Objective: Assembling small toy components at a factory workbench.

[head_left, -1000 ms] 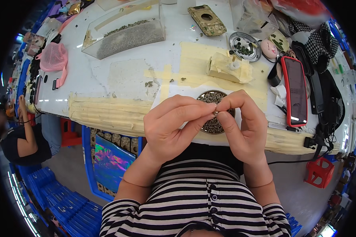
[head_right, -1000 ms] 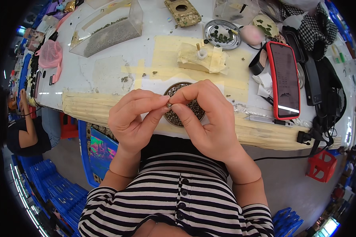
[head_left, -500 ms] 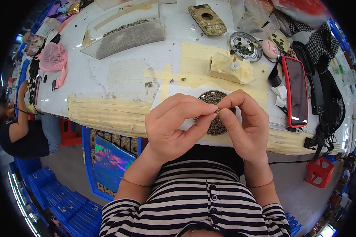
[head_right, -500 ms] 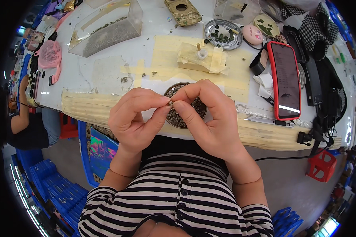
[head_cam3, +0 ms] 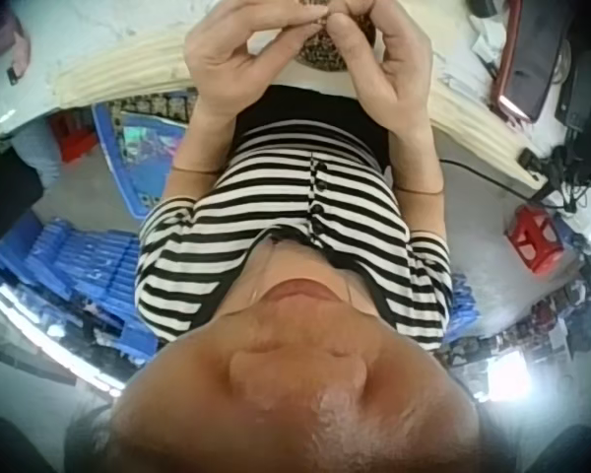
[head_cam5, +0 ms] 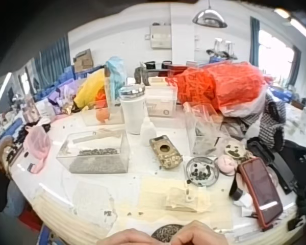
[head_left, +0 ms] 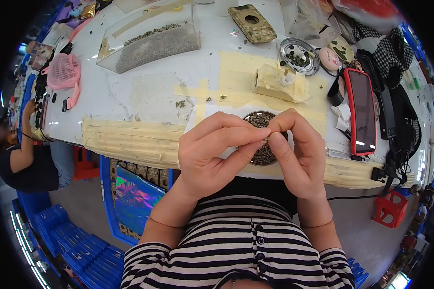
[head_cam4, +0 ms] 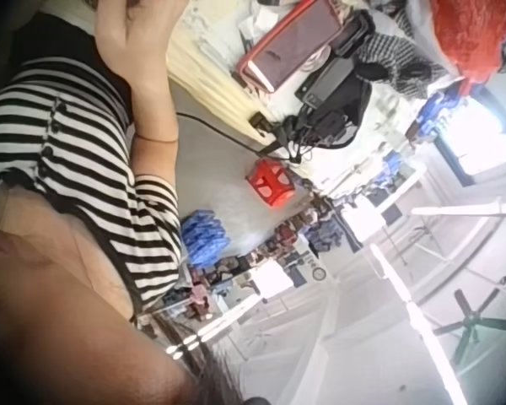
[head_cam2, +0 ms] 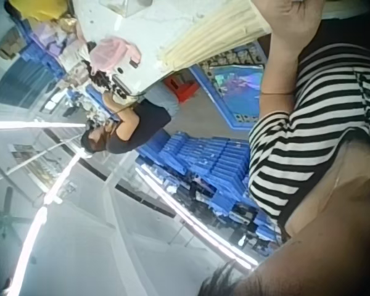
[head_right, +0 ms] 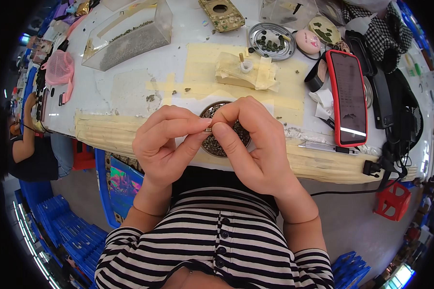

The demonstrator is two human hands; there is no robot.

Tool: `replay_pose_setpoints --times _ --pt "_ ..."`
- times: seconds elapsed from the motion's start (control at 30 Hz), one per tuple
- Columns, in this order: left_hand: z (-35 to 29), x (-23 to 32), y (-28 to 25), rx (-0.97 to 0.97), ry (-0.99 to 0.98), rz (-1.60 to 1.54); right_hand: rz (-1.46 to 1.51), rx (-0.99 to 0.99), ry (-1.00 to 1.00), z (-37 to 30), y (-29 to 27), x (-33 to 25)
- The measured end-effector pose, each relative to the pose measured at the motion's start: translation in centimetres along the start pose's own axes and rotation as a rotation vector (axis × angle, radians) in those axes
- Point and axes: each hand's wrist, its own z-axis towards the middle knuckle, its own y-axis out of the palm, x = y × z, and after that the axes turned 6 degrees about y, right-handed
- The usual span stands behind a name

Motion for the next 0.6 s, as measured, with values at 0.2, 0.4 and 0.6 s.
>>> replay_pose_setpoints --times 0.2,0.4,0.6 --pt "0.14 0.18 0.20 -0.002 0.028 0.045 -0.006 0.003 -0.013 -0.03 -0.09 0.14" --pt "0.15 -0.02 0.13 -0.007 0.048 0.043 0.025 0.007 -0.016 -0.12 -0.09 0.38" --pt "0.27 0.03 0.27 0.004 0.028 0.053 0.020 0.027 -0.039 -0.13 -0.10 0.63"
